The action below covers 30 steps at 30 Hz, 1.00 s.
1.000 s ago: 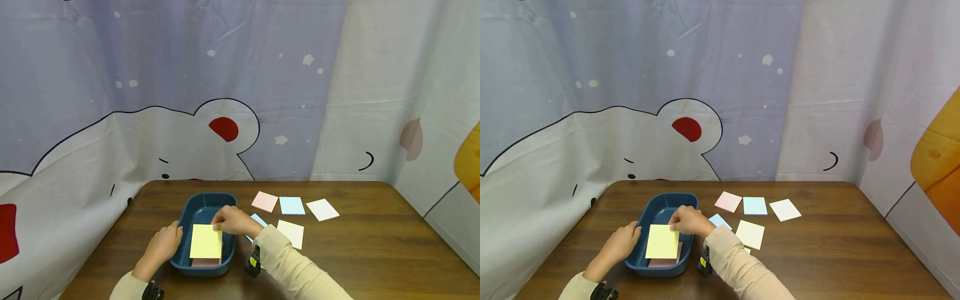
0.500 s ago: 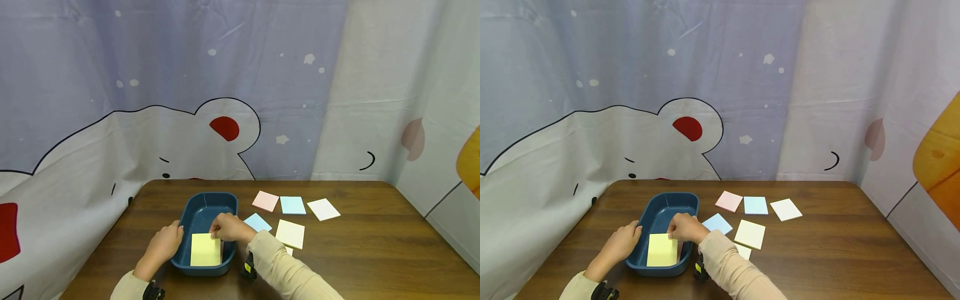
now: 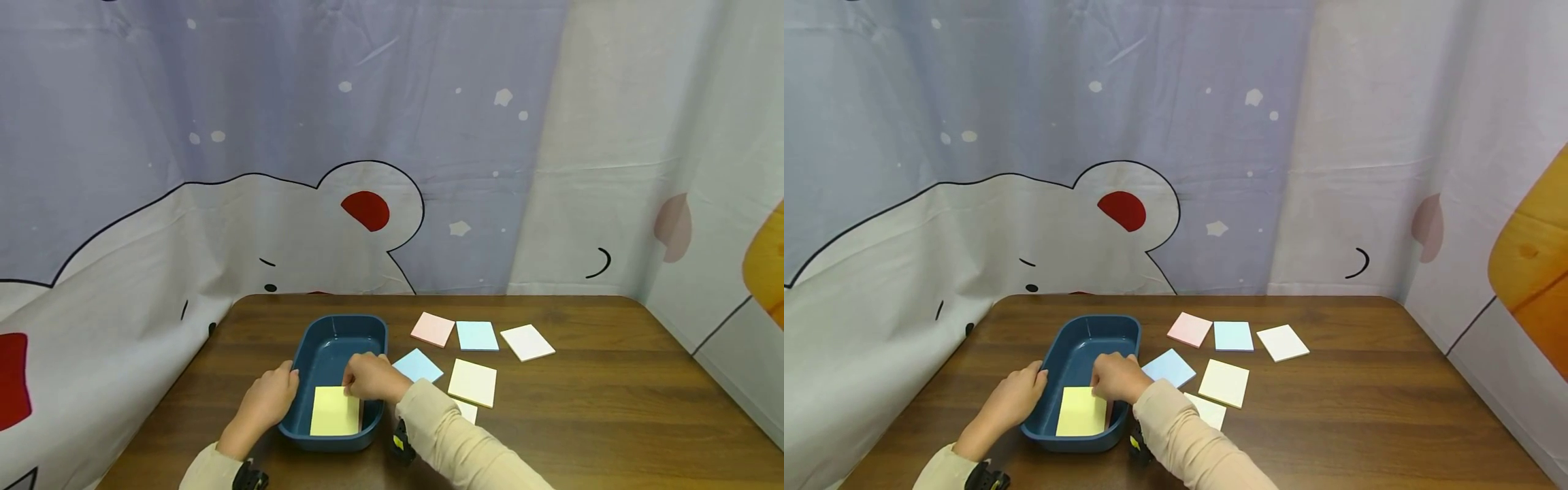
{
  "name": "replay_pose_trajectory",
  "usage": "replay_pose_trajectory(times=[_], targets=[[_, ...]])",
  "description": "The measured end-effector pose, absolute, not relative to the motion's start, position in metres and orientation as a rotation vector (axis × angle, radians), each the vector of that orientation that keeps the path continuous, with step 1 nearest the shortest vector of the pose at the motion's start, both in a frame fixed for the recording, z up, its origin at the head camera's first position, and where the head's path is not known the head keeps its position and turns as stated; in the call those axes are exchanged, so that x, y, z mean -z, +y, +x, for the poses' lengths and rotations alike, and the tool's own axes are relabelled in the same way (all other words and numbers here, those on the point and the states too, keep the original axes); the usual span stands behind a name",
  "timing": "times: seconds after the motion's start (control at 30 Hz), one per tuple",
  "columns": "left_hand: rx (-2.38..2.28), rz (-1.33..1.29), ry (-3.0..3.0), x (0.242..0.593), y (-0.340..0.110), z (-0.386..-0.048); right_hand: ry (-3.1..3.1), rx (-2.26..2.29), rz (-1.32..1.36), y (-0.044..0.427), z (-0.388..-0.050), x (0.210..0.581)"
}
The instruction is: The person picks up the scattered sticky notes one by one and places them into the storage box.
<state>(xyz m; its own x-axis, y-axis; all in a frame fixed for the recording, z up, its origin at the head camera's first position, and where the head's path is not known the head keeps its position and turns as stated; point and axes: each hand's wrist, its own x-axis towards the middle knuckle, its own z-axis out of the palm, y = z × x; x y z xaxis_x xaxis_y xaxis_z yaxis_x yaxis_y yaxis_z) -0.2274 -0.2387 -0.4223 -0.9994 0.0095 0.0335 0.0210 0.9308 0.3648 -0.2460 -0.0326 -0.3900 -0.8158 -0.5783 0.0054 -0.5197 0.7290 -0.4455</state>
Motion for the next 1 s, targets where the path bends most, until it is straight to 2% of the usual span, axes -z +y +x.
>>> replay_pose_trajectory(times=[1.0], targets=[[0.576, -0.021, -3.072, 0.420, -0.237, -0.225, 3.077, 0.126, -1.064, -0.037, -0.234, 0.407]])
